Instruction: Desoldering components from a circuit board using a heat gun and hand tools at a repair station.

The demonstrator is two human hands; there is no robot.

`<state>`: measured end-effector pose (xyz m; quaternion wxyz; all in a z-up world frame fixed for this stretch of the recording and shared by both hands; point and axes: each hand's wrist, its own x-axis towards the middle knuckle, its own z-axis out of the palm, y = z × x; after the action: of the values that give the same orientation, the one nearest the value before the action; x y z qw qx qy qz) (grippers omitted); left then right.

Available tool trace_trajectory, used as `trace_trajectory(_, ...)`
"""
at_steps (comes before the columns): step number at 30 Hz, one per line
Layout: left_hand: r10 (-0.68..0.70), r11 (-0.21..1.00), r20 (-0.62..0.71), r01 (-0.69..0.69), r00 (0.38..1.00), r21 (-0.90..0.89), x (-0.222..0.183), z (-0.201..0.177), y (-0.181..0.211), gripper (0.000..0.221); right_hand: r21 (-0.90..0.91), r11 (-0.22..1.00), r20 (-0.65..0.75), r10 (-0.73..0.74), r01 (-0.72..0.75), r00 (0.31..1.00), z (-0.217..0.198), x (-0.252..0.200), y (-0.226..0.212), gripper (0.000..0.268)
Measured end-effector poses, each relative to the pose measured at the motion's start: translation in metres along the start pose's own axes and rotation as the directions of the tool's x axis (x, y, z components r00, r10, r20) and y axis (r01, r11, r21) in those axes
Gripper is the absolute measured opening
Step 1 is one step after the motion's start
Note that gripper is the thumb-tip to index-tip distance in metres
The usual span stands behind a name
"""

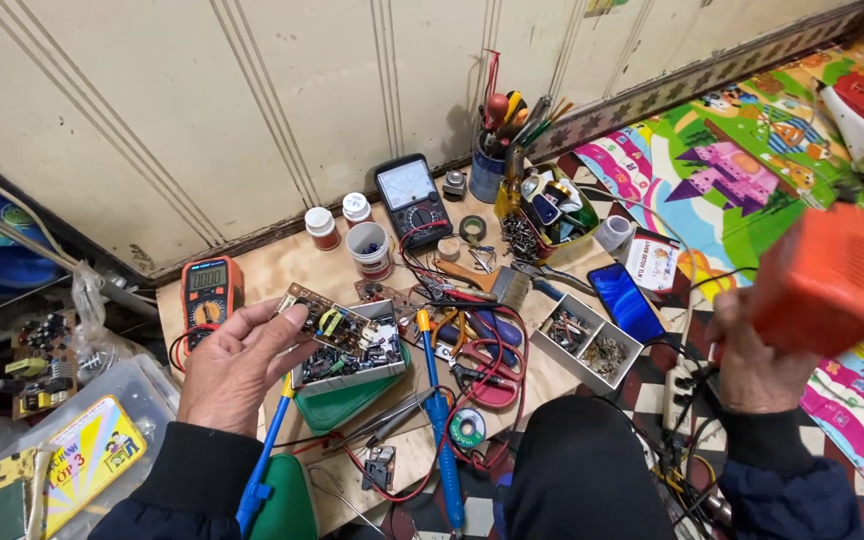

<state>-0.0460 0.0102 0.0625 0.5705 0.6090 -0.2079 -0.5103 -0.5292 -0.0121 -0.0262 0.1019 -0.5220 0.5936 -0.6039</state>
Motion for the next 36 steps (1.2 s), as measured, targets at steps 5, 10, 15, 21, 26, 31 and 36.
trace_trajectory(5,-0.014,1.0,-0.015,0.014,1.0,0.002,-0.009,0.006,0.006,0.044,0.829,0.344,0.543,-0.684,-0.44,0.487,-0.02,0.036,0.007,0.112)
trace_trajectory(10,-0.003,0.999,0.081,0.007,0.997,-0.047,0.003,-0.003,-0.009,0.038,0.48,0.826,0.365,0.12,-0.297,0.923,0.008,-0.012,-0.02,0.056)
trace_trajectory(15,0.012,1.0,0.105,-0.009,0.994,-0.025,0.002,-0.018,-0.005,0.029,0.148,0.921,0.368,0.287,-0.36,0.885,0.026,-0.01,0.019,0.05)
trace_trajectory(21,-0.007,1.0,0.069,0.008,0.998,-0.014,-0.004,-0.024,0.001,0.036,-0.715,0.63,0.17,0.579,-0.305,0.797,0.044,-0.028,0.025,0.042)
trace_trajectory(26,-0.054,0.998,0.069,0.056,0.996,-0.025,-0.011,-0.028,0.01,0.035,-0.754,0.546,0.123,0.665,-0.367,0.737,0.055,-0.042,0.077,0.061)
trace_trajectory(31,-0.073,0.997,0.069,0.075,0.995,-0.033,-0.009,-0.031,0.008,0.036,-0.811,0.483,0.097,0.668,-0.331,0.737,0.073,-0.038,0.105,0.063)
trace_trajectory(36,-0.06,0.996,0.087,0.065,0.994,-0.055,0.001,-0.036,-0.003,0.041,-0.85,0.478,0.12,0.584,-0.22,0.803,0.078,-0.043,0.118,0.067)
